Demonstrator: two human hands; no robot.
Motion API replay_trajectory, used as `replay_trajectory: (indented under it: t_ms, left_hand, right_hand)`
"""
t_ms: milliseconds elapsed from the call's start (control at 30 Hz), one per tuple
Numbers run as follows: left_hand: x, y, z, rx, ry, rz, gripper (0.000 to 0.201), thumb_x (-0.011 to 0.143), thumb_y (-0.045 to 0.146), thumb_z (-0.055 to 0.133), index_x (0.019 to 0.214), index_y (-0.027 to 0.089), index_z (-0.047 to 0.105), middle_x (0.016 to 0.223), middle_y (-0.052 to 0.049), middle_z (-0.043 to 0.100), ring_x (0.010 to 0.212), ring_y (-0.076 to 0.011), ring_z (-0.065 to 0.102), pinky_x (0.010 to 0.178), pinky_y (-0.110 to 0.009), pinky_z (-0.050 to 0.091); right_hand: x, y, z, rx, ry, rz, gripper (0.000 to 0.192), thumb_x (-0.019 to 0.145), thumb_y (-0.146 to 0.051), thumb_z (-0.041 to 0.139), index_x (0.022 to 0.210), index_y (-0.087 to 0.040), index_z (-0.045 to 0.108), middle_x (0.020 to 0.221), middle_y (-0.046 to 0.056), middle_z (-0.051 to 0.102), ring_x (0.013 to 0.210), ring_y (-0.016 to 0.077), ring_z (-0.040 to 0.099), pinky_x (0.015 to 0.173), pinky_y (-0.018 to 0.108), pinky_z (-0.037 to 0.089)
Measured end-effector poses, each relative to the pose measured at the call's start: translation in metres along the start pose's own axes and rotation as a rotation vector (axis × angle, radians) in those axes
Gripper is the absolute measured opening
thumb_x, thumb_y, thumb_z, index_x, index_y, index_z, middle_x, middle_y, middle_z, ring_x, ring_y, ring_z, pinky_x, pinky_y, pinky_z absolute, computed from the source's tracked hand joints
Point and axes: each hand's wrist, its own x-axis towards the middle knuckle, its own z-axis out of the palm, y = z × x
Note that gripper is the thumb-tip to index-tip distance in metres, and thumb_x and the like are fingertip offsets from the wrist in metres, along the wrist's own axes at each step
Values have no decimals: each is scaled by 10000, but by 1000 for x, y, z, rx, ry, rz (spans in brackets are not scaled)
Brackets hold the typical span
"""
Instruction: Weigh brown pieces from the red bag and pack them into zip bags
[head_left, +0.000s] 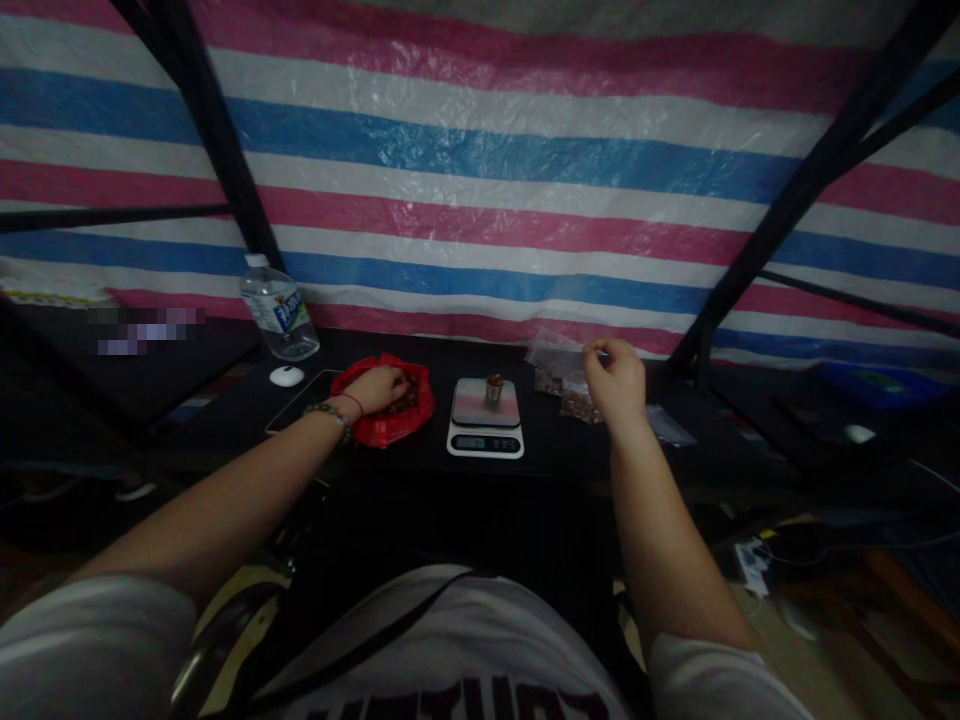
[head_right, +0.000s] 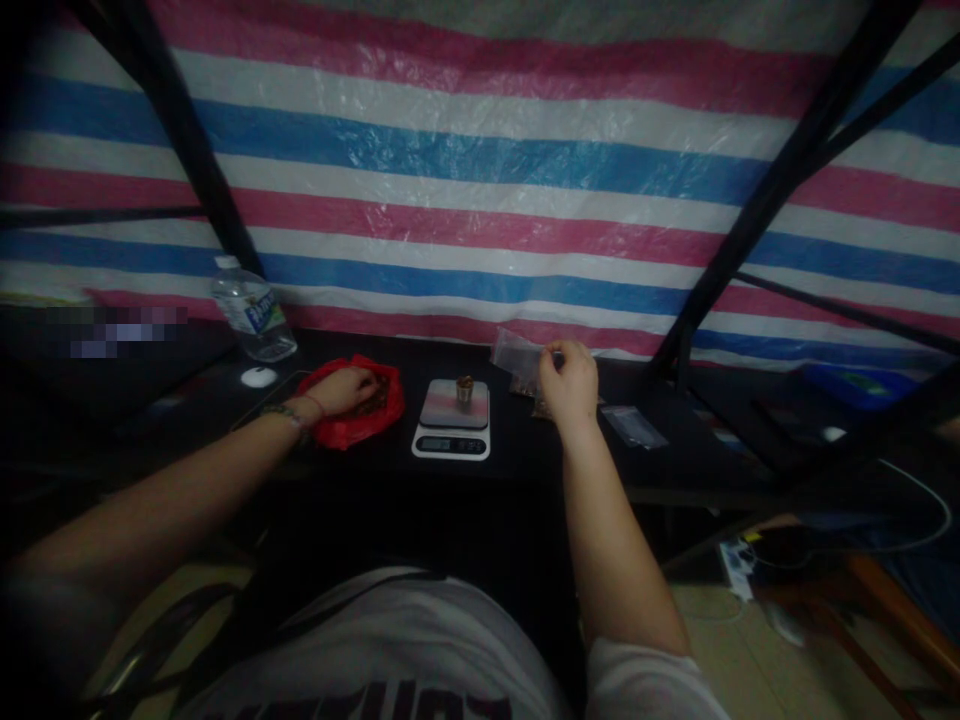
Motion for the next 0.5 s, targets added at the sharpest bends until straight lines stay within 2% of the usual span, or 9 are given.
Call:
replay_trajectory:
  t_ms: [167,300,500]
  left_hand:
    - [2,-5,-1,-130,-78,-127,433,832,469,403,1043,170,635,984,-65,692,811,-173,642,702,-223,463]
    - [2,-2,-5,-189,-130,-128,509,812,583,391,999,195,662,943,-43,705,785,-162,644,666,-208,458]
    - [1,6,-26,-140,-230,-165,594,779,669,373,971,201,684,892,-53,711,729,-174,637,656,-233,457]
  right_hand:
    - [1,3,-5,19,-4,40,166,776,-280,493,761,-174,620,811,86,635,794,221,552,766,353,416]
    - [2,4,-8,39,-3,59,161,767,-278,498,750,-175,619,797,84,635,776,218,555,761,350,416]
    - [3,7,-10,55,-23,62,153,759,-277,507,731,-180,623,773,74,634,762,211,557,744,338,413]
